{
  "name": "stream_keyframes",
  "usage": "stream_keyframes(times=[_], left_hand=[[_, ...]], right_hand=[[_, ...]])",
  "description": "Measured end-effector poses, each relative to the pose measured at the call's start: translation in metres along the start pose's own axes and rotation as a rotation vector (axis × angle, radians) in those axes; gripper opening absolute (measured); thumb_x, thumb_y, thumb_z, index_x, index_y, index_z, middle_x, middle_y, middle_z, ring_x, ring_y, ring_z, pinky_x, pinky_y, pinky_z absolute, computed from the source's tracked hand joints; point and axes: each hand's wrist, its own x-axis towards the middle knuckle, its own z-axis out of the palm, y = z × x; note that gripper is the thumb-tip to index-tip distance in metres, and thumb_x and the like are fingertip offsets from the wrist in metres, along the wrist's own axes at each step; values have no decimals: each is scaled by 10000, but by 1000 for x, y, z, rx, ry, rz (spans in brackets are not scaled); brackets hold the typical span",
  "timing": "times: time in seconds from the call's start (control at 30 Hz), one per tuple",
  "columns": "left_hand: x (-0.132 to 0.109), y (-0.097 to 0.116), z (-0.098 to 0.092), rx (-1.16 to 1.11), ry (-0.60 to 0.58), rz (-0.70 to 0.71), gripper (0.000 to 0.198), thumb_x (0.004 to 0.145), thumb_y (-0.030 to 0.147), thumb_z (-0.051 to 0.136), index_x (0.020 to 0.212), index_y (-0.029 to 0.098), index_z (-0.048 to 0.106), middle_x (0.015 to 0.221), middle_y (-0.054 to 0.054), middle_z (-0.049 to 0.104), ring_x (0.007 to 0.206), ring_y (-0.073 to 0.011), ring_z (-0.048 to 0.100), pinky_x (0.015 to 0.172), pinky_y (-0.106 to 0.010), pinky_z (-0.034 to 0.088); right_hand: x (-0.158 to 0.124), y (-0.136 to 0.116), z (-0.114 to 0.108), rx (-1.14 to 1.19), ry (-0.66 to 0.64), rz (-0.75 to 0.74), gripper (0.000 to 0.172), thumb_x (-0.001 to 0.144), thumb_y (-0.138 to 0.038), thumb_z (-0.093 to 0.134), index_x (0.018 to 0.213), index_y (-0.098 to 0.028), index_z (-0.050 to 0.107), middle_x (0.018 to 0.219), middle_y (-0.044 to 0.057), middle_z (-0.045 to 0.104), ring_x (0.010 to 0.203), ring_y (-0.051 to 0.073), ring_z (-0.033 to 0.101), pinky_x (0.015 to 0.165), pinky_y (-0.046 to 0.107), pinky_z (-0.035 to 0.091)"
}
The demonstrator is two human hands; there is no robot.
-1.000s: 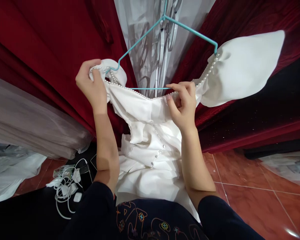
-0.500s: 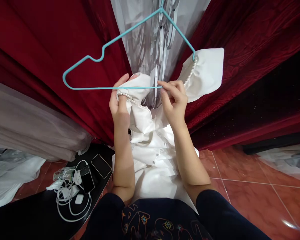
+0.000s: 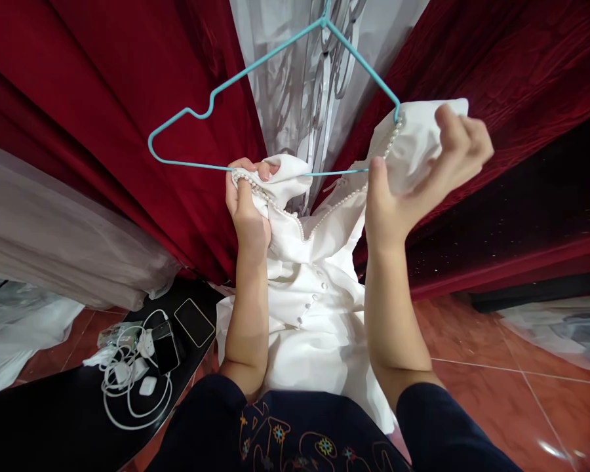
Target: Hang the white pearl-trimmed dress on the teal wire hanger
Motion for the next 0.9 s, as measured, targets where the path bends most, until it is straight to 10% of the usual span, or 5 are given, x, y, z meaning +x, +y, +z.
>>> stream_keyframes(times=[0.2, 0.33, 0.53, 0.77, 0.9], left_hand=[[-1, 8, -2, -55, -27, 44, 204, 1072, 461, 548, 1018, 275, 483, 899, -46, 561, 1053, -250, 692, 1126, -422, 546], [2, 6, -4, -41, -39, 24, 246, 1074, 495, 551, 998, 271, 480, 890, -47, 564, 1030, -246, 694, 1120, -417, 549], [2, -4, -1, -67, -32, -28, 322, 1048, 570, 600, 1004, 269, 493, 891, -40, 578, 1044, -254, 707, 1104, -427, 555], [-3, 0, 3, -111, -38, -49, 291, 1051, 535, 617, 1002, 267, 516, 927, -47, 611, 1130, -259, 717, 1149, -441, 544], [-12, -1, -2, -118, -77, -62, 180, 1039, 435, 634, 1018, 265, 579, 970, -45, 680, 1146, -244, 728, 1120, -399, 559]], right_hand=[[50, 18, -40, 4, 204, -61, 636, 1094, -502, 317, 946, -141, 819, 1167, 64, 762, 1279, 225, 737, 782, 276, 576], [77, 49, -80, -39, 582, -238, 215, 1001, -306, 638, 969, -225, 835, 919, -36, 735, 947, 134, 751, 906, 336, 573], [11, 27, -62, 25, 845, -247, 359, 965, -96, 563, 977, -330, 836, 948, -15, 673, 931, 149, 667, 971, 362, 571], [-16, 2, 5, -60, 64, -49, 401, 1045, -474, 528, 1348, -281, 707, 1210, 60, 722, 879, 170, 663, 864, 391, 613], [-4, 15, 24, 7, 59, -18, 353, 1072, -526, 486, 1026, -239, 685, 941, 33, 676, 862, 164, 646, 827, 339, 584]])
